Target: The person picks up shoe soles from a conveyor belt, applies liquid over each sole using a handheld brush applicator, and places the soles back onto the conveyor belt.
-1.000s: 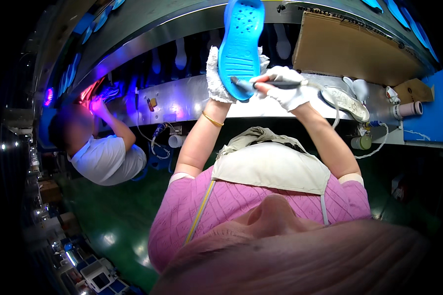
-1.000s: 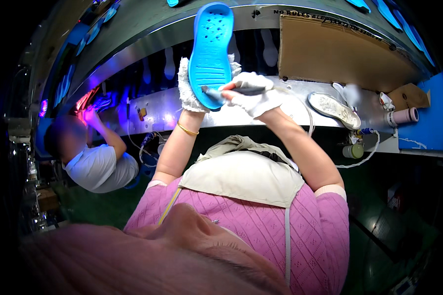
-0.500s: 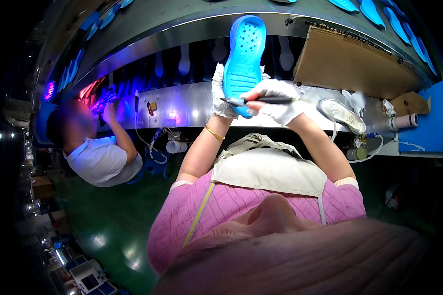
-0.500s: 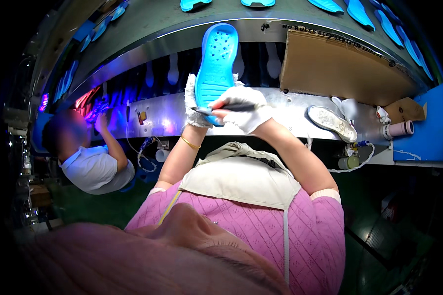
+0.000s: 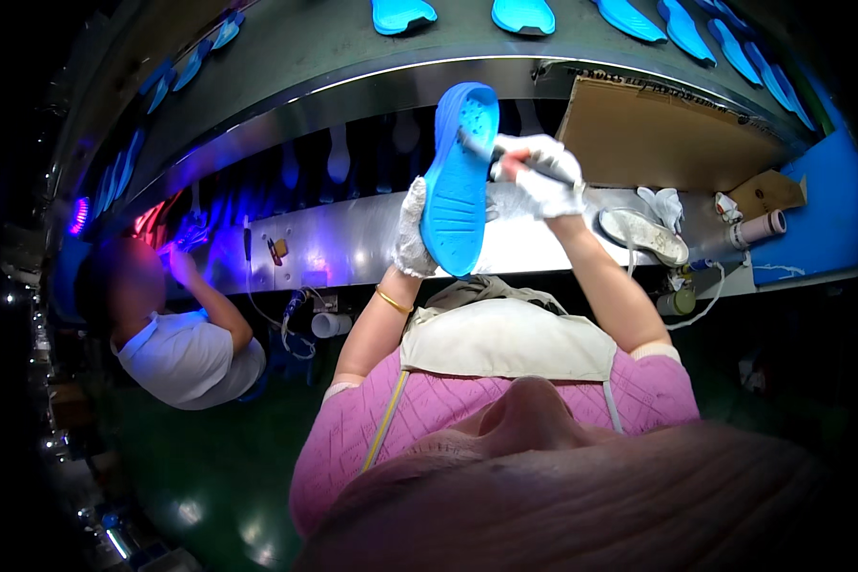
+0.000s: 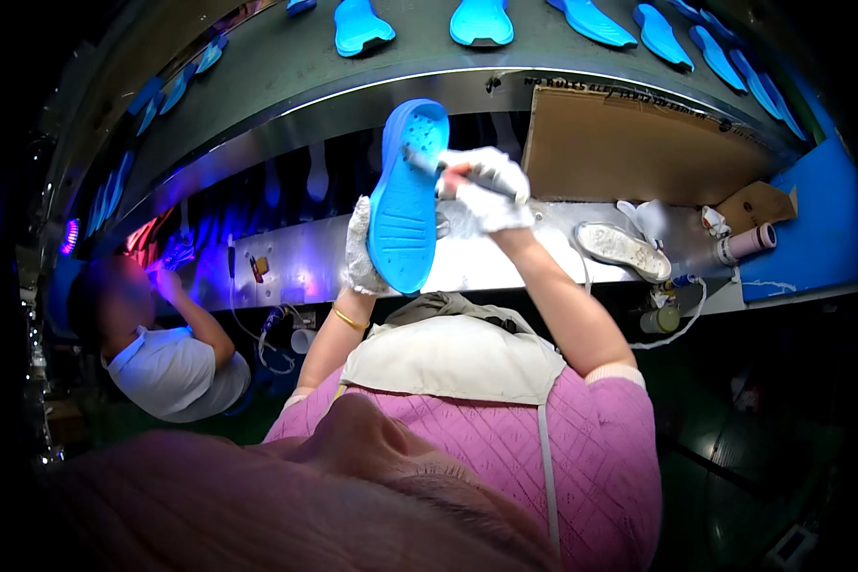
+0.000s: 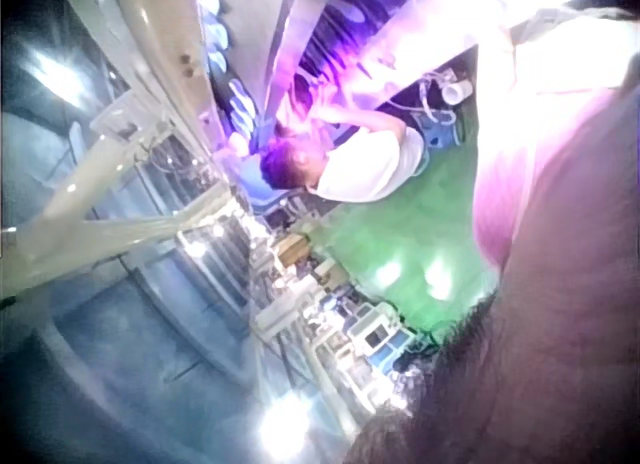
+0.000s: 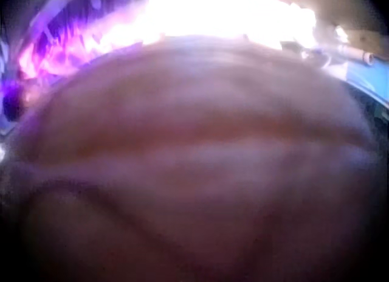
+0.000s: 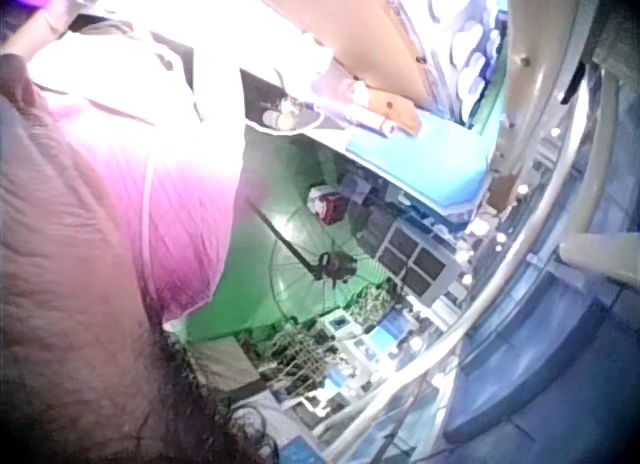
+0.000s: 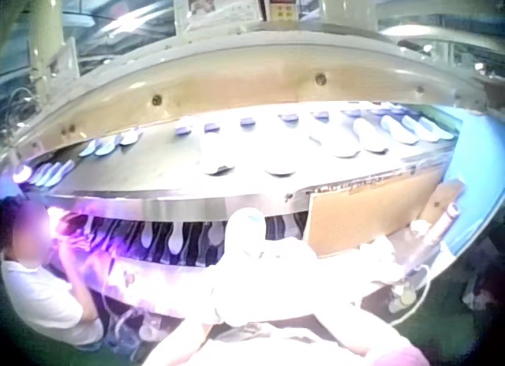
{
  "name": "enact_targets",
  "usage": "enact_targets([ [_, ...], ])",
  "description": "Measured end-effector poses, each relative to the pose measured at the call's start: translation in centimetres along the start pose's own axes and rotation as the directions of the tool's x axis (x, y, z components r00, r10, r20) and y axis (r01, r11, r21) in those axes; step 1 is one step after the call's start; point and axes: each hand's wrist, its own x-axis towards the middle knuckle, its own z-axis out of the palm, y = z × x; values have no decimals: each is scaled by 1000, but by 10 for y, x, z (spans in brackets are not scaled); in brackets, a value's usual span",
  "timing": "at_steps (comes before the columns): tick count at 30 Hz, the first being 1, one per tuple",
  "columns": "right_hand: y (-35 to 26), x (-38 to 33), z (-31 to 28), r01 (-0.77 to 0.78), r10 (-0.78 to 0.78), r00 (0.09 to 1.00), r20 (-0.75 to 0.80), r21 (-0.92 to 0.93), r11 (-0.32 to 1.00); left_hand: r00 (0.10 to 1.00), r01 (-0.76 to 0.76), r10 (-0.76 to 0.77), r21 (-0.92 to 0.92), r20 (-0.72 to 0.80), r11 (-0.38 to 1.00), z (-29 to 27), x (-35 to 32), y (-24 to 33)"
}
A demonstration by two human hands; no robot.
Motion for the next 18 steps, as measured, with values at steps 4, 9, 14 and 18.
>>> enact_targets([
  [4, -29, -16, 3, -267, 204, 944, 261, 232, 935, 994, -30, 33, 32, -102, 999, -11, -4, 14],
  [9, -48, 44, -9, 456, -441, 890, 117, -266, 849, 994, -83, 73, 143, 78, 986, 3, -3, 25],
  [14, -61, 46, -6, 494, -375, 843, 386, -279, 823, 988, -143, 129, 189, 84, 972, -11, 1, 41],
  [18, -69, 42, 1, 503, -411, 828, 381, -183, 845, 991, -136, 133, 147, 30, 980, 0, 8, 48],
])
